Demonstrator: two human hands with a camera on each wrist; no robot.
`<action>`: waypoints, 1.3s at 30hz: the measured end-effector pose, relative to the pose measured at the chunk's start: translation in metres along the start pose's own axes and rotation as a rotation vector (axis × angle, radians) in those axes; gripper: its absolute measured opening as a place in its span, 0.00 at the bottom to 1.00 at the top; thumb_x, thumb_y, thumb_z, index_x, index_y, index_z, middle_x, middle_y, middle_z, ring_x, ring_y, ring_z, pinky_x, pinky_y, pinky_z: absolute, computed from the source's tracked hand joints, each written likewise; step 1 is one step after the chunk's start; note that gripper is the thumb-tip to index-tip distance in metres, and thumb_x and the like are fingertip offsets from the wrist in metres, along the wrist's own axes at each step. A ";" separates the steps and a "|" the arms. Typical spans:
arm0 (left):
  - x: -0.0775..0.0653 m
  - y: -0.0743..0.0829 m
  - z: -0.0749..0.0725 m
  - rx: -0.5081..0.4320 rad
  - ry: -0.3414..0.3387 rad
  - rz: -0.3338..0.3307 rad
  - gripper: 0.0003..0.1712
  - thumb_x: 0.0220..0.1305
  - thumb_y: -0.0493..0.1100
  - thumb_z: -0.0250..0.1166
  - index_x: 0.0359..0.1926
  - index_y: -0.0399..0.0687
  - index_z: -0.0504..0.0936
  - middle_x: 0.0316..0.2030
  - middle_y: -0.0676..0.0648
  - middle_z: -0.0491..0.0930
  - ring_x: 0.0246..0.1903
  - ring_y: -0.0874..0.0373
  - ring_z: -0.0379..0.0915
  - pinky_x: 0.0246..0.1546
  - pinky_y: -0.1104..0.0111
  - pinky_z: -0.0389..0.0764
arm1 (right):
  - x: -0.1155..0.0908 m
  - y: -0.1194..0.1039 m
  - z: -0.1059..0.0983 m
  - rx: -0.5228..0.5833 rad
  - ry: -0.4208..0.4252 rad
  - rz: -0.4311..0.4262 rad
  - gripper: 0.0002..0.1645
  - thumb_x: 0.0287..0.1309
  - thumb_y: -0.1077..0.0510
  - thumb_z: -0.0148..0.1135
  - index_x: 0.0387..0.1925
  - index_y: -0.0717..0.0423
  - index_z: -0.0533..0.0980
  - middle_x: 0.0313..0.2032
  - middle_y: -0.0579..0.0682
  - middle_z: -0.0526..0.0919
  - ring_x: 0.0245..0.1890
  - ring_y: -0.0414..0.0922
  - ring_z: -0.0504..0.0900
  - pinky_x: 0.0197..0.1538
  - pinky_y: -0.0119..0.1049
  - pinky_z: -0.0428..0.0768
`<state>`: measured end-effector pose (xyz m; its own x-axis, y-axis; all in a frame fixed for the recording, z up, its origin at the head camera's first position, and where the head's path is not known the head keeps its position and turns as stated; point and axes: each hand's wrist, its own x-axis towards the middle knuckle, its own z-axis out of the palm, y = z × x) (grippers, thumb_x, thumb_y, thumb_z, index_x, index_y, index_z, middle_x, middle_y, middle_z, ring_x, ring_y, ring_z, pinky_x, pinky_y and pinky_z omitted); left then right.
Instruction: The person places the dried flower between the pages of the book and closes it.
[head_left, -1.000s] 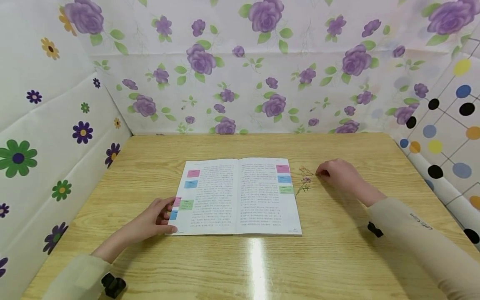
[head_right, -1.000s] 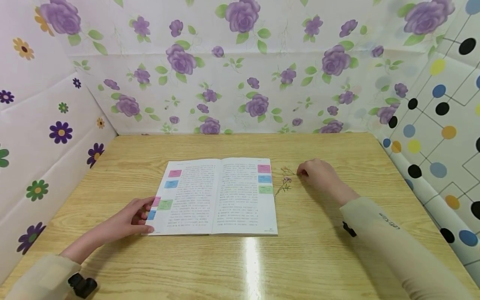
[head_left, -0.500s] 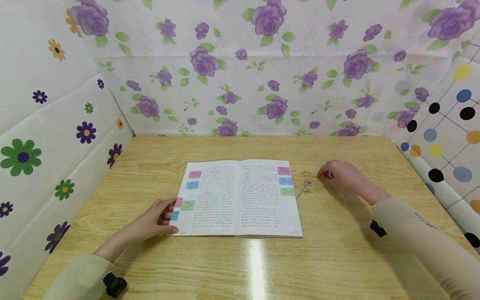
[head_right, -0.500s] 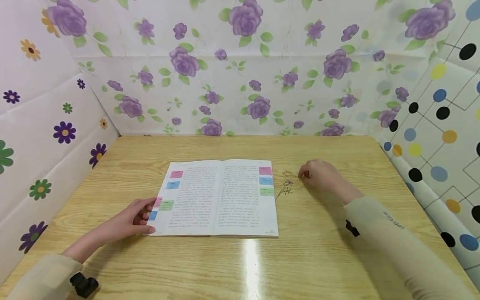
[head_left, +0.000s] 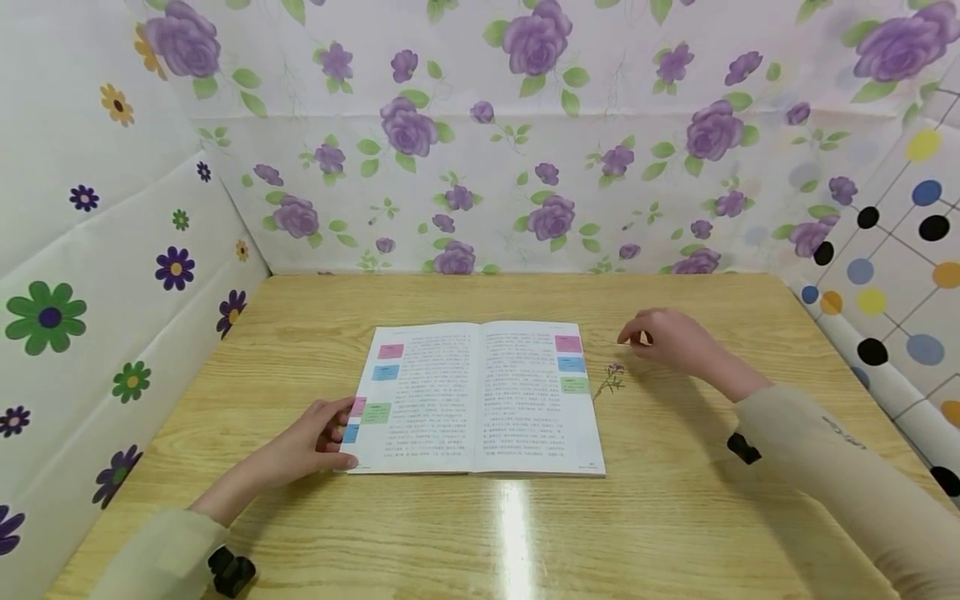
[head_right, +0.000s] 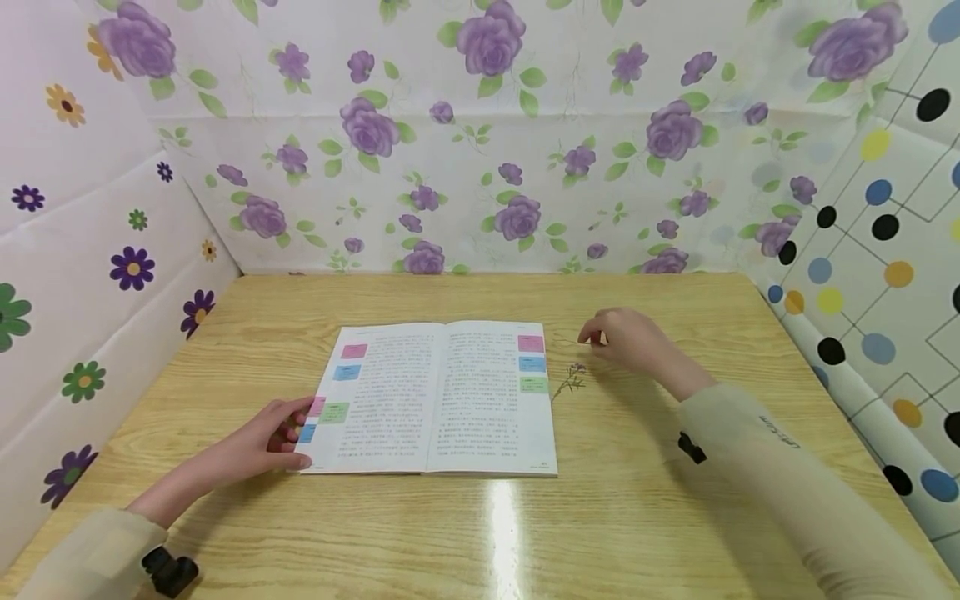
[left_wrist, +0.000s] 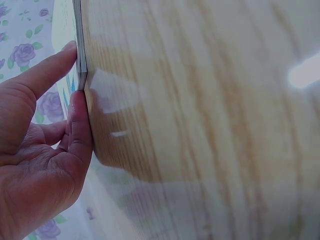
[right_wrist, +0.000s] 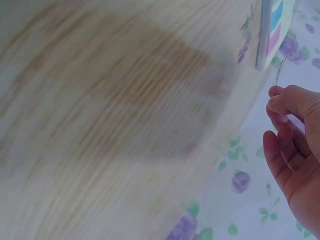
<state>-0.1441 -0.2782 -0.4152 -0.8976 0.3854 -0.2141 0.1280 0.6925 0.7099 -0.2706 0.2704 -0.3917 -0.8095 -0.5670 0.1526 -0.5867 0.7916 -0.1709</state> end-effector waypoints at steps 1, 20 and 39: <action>0.000 0.000 0.000 -0.002 -0.001 0.002 0.51 0.60 0.49 0.71 0.75 0.38 0.53 0.51 0.39 0.61 0.47 0.51 0.60 0.39 0.75 0.69 | 0.001 -0.002 -0.001 0.006 -0.003 0.003 0.11 0.57 0.68 0.64 0.38 0.52 0.87 0.31 0.49 0.84 0.23 0.38 0.71 0.28 0.33 0.71; 0.000 -0.002 0.002 -0.006 0.005 0.001 0.51 0.59 0.47 0.72 0.75 0.38 0.54 0.51 0.39 0.61 0.46 0.51 0.60 0.39 0.75 0.70 | 0.035 -0.053 0.008 0.046 0.008 -0.045 0.06 0.56 0.63 0.69 0.36 0.53 0.86 0.29 0.46 0.82 0.23 0.38 0.69 0.29 0.33 0.70; 0.000 0.000 0.001 -0.019 0.001 0.013 0.51 0.59 0.47 0.72 0.75 0.38 0.53 0.50 0.39 0.61 0.45 0.51 0.59 0.39 0.75 0.70 | 0.055 -0.100 0.025 0.115 -0.073 -0.124 0.09 0.54 0.65 0.67 0.36 0.51 0.86 0.29 0.43 0.83 0.26 0.37 0.72 0.33 0.31 0.73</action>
<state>-0.1439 -0.2778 -0.4161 -0.8961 0.3939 -0.2044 0.1317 0.6759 0.7251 -0.2573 0.1544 -0.3902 -0.7280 -0.6769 0.1089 -0.6774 0.6857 -0.2664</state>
